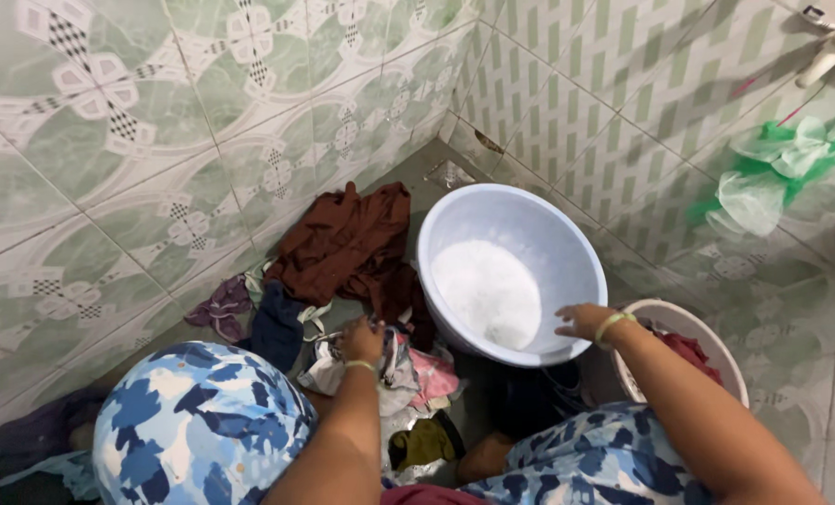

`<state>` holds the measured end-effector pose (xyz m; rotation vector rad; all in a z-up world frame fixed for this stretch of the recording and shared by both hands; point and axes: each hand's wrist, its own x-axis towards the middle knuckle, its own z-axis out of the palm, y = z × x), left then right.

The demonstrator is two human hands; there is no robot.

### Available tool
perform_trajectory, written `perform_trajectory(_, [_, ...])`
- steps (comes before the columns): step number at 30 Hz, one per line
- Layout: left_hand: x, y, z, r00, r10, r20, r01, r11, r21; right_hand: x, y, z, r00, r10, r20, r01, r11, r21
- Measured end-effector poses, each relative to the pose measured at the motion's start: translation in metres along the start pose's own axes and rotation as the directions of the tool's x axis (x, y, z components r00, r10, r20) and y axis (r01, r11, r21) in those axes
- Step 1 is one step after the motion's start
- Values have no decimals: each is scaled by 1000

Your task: The person washes various clothes by hand in a white basin filled with soapy water. They scrub and rinse items including a white cloth, dark pants, a yellow shirt, and a brown cloth, then transfer them to a pink bucket.

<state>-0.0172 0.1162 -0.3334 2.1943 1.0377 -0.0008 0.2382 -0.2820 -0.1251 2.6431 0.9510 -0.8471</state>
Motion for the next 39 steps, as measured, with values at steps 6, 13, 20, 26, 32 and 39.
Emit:
perform_trajectory(6, [-7, -6, -7, 922, 46, 383, -114, 981, 155, 11, -9, -9, 1000, -28, -12, 28, 999, 30])
perform_trajectory(13, [-13, 0, 10, 971, -32, 237, -1, 991, 137, 0, -56, -46, 999, -46, 7, 46, 999, 17])
perform_trajectory(20, [51, 20, -20, 977, 105, -187, -203, 737, -645, -7, -64, -55, 997, -78, -14, 78, 997, 27])
perform_trajectory(26, [100, 50, -85, 763, 96, -639, -591, 505, -629, 0, -59, -52, 995, -94, -37, 95, 995, 21])
perform_trajectory(32, [107, 38, -125, 582, -313, -751, -505, 584, -635, 2, -61, -45, 996, -86, -35, 86, 996, 9])
perform_trajectory(39, [91, 1, -145, 371, -464, -805, -225, 796, -562, -6, -60, -46, 995, -85, -46, 85, 996, -3])
